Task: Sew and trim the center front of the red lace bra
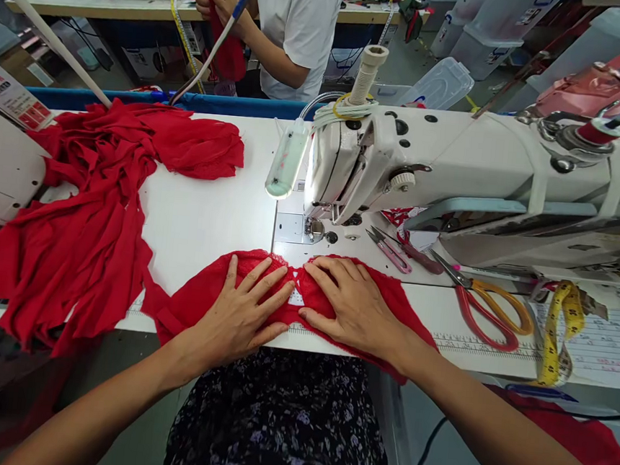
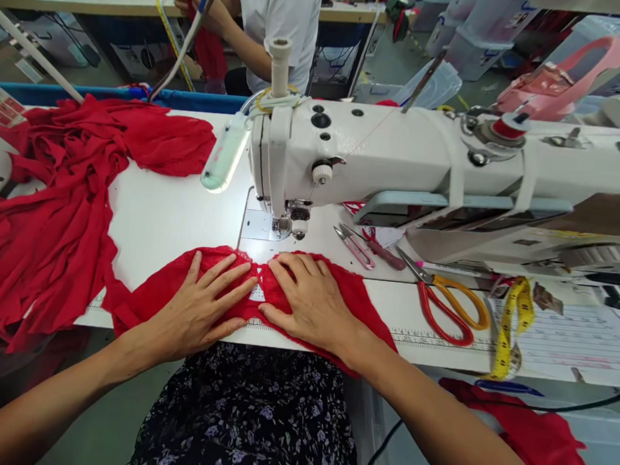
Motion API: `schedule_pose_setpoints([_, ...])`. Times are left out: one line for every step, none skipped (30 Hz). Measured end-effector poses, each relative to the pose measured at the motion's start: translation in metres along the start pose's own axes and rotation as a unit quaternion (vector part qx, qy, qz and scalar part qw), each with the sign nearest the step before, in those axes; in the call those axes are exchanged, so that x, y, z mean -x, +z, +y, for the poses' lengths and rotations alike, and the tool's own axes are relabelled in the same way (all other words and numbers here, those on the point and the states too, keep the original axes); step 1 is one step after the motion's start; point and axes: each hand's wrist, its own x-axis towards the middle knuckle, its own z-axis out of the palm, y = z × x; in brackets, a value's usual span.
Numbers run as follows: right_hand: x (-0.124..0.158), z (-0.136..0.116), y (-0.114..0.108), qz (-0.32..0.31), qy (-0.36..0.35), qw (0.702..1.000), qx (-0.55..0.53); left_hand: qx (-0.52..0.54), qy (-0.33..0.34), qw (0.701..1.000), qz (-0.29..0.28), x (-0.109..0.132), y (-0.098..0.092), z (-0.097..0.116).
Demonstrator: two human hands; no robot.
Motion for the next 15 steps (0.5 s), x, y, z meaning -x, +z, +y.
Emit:
schedule_pose_setpoints([0.000, -0.001, -0.002, -0.005, -0.003, 1.000, -0.001, -0.002, 0.000, 1.000, 0.002, 0.001, -0.001, 0.001])
schedule_pose_setpoints([0.001, -0.001, -0.004, -0.009, -0.010, 1.000, -0.002, -0.002, 0.001, 1.000, 0.006, 0.002, -0.002, 0.002])
schedule_pose_setpoints([0.002, -0.001, -0.006, -0.010, -0.017, 1.000, -0.002, 0.001, 0.001, 1.000, 0.015, 0.003, -0.004, 0.004])
schedule_pose_setpoints([0.003, -0.001, -0.008, -0.006, -0.023, 1.000, 0.002, 0.007, -0.003, 1.000, 0.029, 0.003, -0.006, 0.005])
schedule_pose_setpoints([0.004, 0.001, -0.011, 0.004, -0.022, 1.000, 0.009, 0.017, -0.012, 0.999, 0.050, 0.003, -0.008, 0.005])
schedule_pose_setpoints([0.005, 0.003, -0.013, 0.021, -0.016, 0.999, 0.018, 0.028, -0.025, 0.996, 0.077, 0.002, -0.011, 0.004])
schedule_pose_setpoints([0.006, 0.006, -0.014, 0.039, -0.004, 0.999, 0.029, 0.038, -0.042, 0.993, 0.107, 0.000, -0.013, 0.003])
schedule_pose_setpoints([0.007, 0.010, -0.015, 0.058, 0.012, 0.997, 0.041, 0.046, -0.060, 0.988, 0.131, -0.004, -0.016, 0.001])
schedule_pose_setpoints([0.008, 0.014, -0.016, 0.075, 0.028, 0.995, 0.052, 0.051, -0.078, 0.985, 0.148, -0.008, -0.018, -0.002])
schedule_pose_setpoints([0.009, 0.019, -0.015, 0.087, 0.040, 0.993, 0.063, 0.055, -0.093, 0.982, 0.152, -0.013, -0.020, -0.006])
schedule_pose_setpoints([0.010, 0.024, -0.014, 0.092, 0.049, 0.992, 0.074, 0.056, -0.104, 0.982, 0.144, -0.018, -0.021, -0.009])
schedule_pose_setpoints([0.011, 0.028, -0.012, 0.093, 0.055, 0.990, 0.089, 0.056, -0.111, 0.984, 0.128, -0.024, -0.021, -0.013])
schedule_pose_setpoints([0.013, 0.032, -0.010, 0.092, 0.062, 0.988, 0.106, 0.053, -0.115, 0.986, 0.107, -0.030, -0.021, -0.015])
schedule_pose_setpoints([0.015, 0.036, -0.008, 0.089, 0.070, 0.986, 0.124, 0.045, -0.118, 0.988, 0.087, -0.035, -0.020, -0.017])
schedule_pose_setpoints([0.017, 0.038, -0.006, 0.085, 0.078, 0.984, 0.138, 0.036, -0.123, 0.990, 0.067, -0.040, -0.018, -0.018])
